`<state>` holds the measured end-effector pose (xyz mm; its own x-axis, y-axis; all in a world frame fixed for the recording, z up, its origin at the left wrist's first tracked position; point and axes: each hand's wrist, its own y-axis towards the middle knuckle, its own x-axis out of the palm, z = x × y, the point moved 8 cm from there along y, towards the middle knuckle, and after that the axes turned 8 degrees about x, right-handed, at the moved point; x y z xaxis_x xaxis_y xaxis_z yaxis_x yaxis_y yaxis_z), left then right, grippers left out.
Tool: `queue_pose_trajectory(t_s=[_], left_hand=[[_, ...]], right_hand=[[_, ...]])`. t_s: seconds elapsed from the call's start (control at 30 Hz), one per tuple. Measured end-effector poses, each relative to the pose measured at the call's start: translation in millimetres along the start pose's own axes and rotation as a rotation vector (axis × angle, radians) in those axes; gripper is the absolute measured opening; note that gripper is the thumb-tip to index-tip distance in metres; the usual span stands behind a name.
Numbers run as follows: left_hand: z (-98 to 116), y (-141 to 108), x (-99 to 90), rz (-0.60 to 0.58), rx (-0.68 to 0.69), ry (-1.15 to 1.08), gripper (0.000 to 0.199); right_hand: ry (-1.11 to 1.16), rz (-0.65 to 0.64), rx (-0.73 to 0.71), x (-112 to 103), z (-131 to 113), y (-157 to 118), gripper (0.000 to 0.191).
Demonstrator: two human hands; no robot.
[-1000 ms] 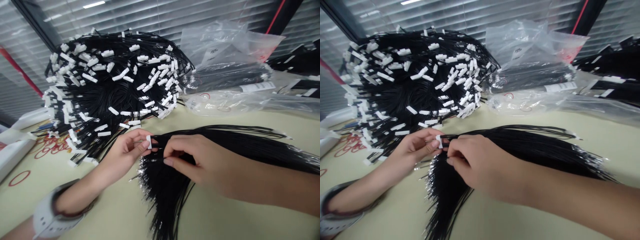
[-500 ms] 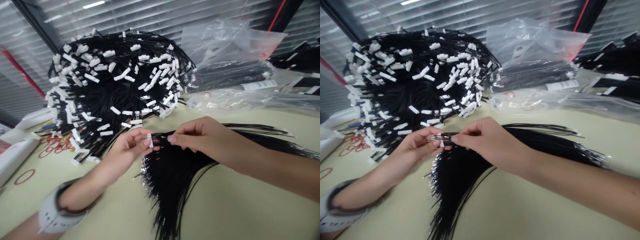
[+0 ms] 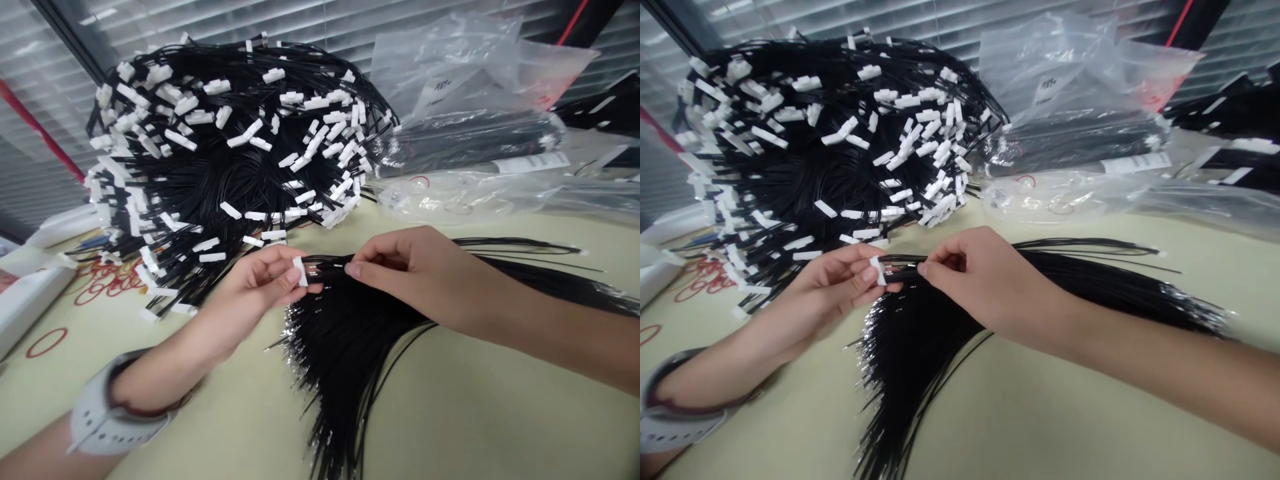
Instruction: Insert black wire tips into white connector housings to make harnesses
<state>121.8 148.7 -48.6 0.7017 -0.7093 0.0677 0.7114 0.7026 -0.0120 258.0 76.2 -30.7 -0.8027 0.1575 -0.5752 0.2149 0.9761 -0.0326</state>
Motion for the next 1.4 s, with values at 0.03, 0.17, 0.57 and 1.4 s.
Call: queue_pose_trajectory(t_s=[0.03,0.17,0.57,1.4], left_hand=[[0.2,0.0,0.1,-0.001,0.0,0.0,0.012],[2.1,0.5,1.5,-0.022,0.019,0.002,0.012],[2.6,-0.3,4.0,-0.082,0.025,0.011,0.014],[1.1,-1.5,5.1,-0.044,-0.029,-0.031,0.015]], right_hand=[[0.0,0.003,-0.003,0.0,-1.0,-0.3,0.027],[0.015,0.043,-0.021,-1.8,-4.6,-1.1,0.022],[0.055,0.05,-0.047,-1.1,-5.1,-3.4,0.017],[0.044,0.082,-0.079,0.4,-9.3,-7.4,0.014]])
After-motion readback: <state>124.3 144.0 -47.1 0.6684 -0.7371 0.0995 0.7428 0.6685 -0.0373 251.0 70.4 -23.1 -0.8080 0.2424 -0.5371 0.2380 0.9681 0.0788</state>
